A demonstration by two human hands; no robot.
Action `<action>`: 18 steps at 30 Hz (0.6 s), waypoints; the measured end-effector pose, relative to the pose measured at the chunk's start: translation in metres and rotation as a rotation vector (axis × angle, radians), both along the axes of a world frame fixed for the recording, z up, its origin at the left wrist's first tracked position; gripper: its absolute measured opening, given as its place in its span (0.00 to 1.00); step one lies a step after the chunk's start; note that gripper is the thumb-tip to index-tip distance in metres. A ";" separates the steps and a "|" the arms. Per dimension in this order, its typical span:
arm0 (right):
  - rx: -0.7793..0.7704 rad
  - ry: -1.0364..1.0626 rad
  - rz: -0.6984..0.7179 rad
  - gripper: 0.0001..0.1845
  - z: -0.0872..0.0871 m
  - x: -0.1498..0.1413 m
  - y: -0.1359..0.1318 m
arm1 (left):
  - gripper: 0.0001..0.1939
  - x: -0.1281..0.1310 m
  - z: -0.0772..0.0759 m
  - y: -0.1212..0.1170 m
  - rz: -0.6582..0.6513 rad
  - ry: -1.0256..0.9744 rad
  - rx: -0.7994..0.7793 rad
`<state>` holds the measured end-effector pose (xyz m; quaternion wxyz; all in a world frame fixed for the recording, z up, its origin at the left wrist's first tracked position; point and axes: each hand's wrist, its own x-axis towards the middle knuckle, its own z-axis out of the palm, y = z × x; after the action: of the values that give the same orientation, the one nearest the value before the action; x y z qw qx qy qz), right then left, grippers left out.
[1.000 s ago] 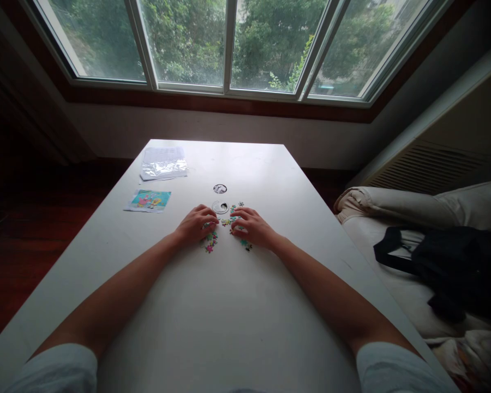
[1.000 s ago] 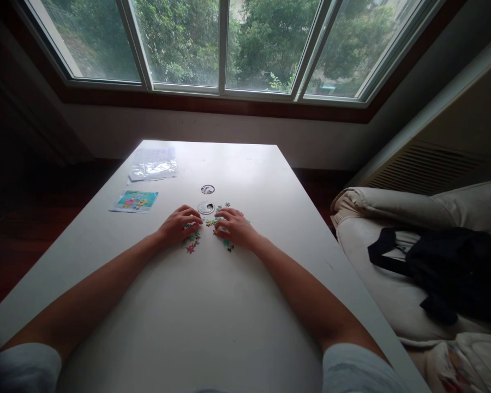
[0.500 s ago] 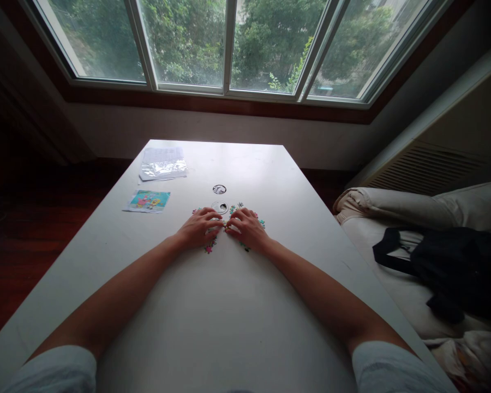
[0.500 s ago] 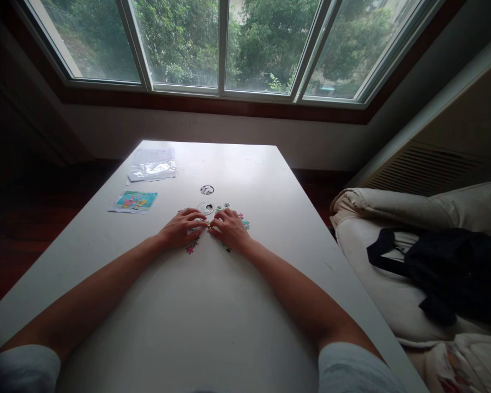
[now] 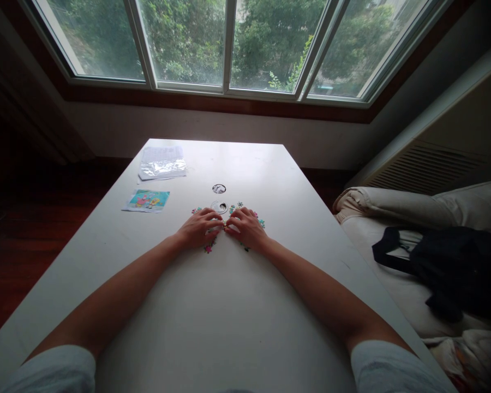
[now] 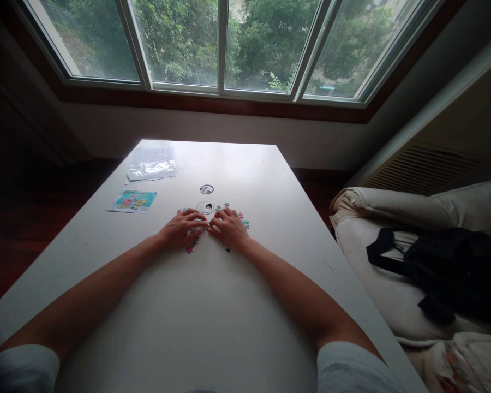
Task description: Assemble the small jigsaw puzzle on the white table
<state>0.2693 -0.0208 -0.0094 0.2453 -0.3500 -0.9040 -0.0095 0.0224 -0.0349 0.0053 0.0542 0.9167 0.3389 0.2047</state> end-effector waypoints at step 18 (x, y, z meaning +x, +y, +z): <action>-0.040 0.001 0.036 0.07 0.000 0.004 0.001 | 0.19 0.000 0.002 -0.001 -0.042 0.016 -0.033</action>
<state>0.2730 -0.0198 -0.0094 0.2389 -0.3383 -0.9101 0.0134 0.0220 -0.0359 0.0075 0.0708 0.9242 0.3234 0.1906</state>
